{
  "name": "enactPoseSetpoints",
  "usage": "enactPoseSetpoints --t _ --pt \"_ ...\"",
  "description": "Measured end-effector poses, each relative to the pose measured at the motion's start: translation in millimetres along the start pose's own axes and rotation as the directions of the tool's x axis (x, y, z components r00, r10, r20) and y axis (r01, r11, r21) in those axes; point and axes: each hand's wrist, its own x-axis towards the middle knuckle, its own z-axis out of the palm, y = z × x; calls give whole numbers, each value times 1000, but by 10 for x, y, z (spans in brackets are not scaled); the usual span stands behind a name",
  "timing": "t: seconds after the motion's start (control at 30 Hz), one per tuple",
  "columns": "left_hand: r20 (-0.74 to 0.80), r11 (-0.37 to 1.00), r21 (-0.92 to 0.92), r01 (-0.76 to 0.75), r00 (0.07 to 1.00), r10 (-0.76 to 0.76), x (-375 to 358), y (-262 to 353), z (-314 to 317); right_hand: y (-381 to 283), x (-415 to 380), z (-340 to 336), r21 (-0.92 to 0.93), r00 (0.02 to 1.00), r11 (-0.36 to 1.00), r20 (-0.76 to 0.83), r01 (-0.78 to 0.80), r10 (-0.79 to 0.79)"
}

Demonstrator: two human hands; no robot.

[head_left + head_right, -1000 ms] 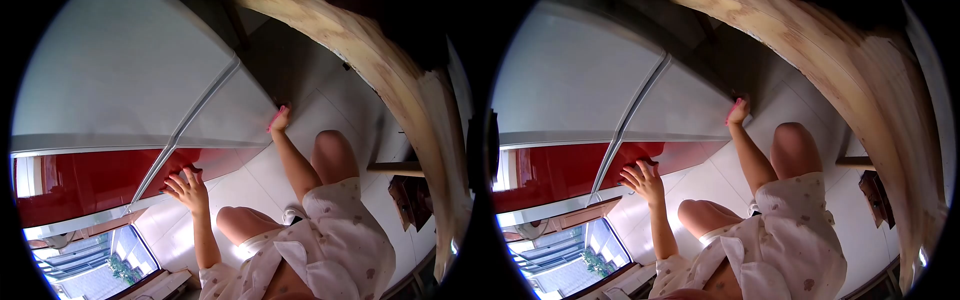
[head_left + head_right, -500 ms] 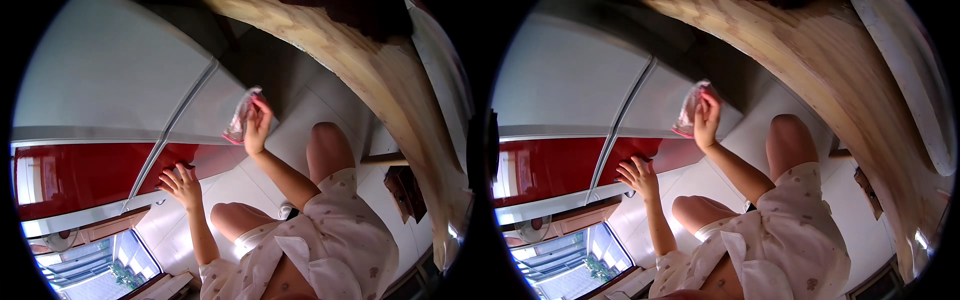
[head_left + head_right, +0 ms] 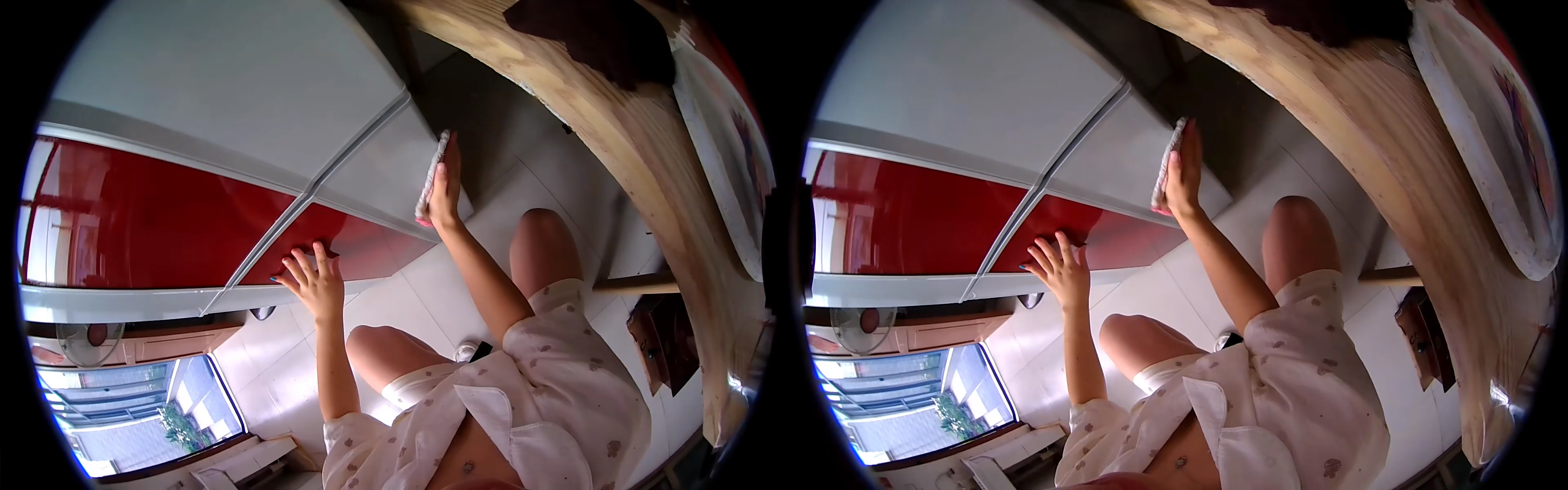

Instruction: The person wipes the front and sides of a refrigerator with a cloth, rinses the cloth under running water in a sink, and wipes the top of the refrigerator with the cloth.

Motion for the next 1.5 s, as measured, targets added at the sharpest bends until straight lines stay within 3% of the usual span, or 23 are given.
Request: enactPoseSetpoints --t 0.03,0.1,0.17,0.27,0.43,0.5,0.57,0.67,0.73,0.77,0.8,0.87,0.9,0.93,0.97,1.03,1.1,1.17,1.23,1.3,1.37,1.43,1.5 --pt "3 1000 -6 -8 1000 8 1 -4 -12 -85 18 28 61 1000 998 -4 5 -5" --pt "0 1000 -17 1 1000 -1 -10 -15 -14 -86 66 165 -3 999 999 -6 51 -51" --pt "-19 999 -46 -5 1000 4 -4 -16 0 -351 235 330 -164 980 978 -133 127 -150" --pt "-13 999 -47 -17 1000 16 -11 -28 -3 -999 629 508 -185 942 952 -192 242 -277" --pt "5 997 19 -68 998 68 -52 -36 82 -830 676 439 -164 930 941 -177 295 -322" --pt "50 998 45 -50 998 48 -52 -25 109 -369 438 326 -90 984 994 -160 60 -74" --pt "-1 991 130 -44 999 44 -81 -22 275 435 22 194 257 957 952 -191 -165 218" --pt "-80 985 159 -71 993 84 -70 -30 309 1637 -538 -30 418 900 859 -179 -296 397" --pt "-65 983 168 -69 995 81 -51 -19 291 1722 -594 -112 847 786 401 33 -350 617" --pt "-46 982 175 -65 996 74 -56 -14 269 1750 -669 -109 845 782 402 29 -352 623" --pt "-40 983 170 -74 996 81 -48 -6 256 1497 -611 -48 757 632 422 -15 -499 775" --pt "-29 992 124 -27 999 31 -38 16 233 637 -251 140 672 526 437 -82 -598 847" --pt "-11 992 120 -36 999 38 -55 20 208 256 -68 259 509 760 714 -163 -481 629" --pt "0 990 135 -33 999 33 -37 22 211 -128 117 378 337 912 906 -226 -256 342" --pt "11 988 150 -34 999 32 -35 10 214 -406 299 443 -118 961 992 -263 49 -79" --pt "6 988 146 -49 999 49 -56 1 241 -762 474 465 -217 976 971 -171 96 -135" --pt "-44 986 159 -52 997 60 -58 -13 271 -588 398 420 -181 959 961 -154 211 -239" --pt "-52 985 159 -64 996 73 -73 -35 317 -104 90 373 -200 955 959 -179 201 -237" --pt "-39 985 156 -76 996 83 -89 -37 314 416 -198 204 -96 985 995 -165 34 -50" --pt "-31 984 159 -79 996 85 -87 -35 306 940 -418 131 214 934 974 -325 -81 149" --pt "-32 983 159 -87 995 93 -91 -48 291 1548 -708 27 327 842 900 -361 -288 401" --pt "-32 983 171 -71 996 78 -85 -41 269 2450 -1086 -98 753 728 580 -203 -311 654" --pt "-39 982 184 -52 997 60 -73 -19 272 2727 -1189 -229 849 498 262 2 -459 867"
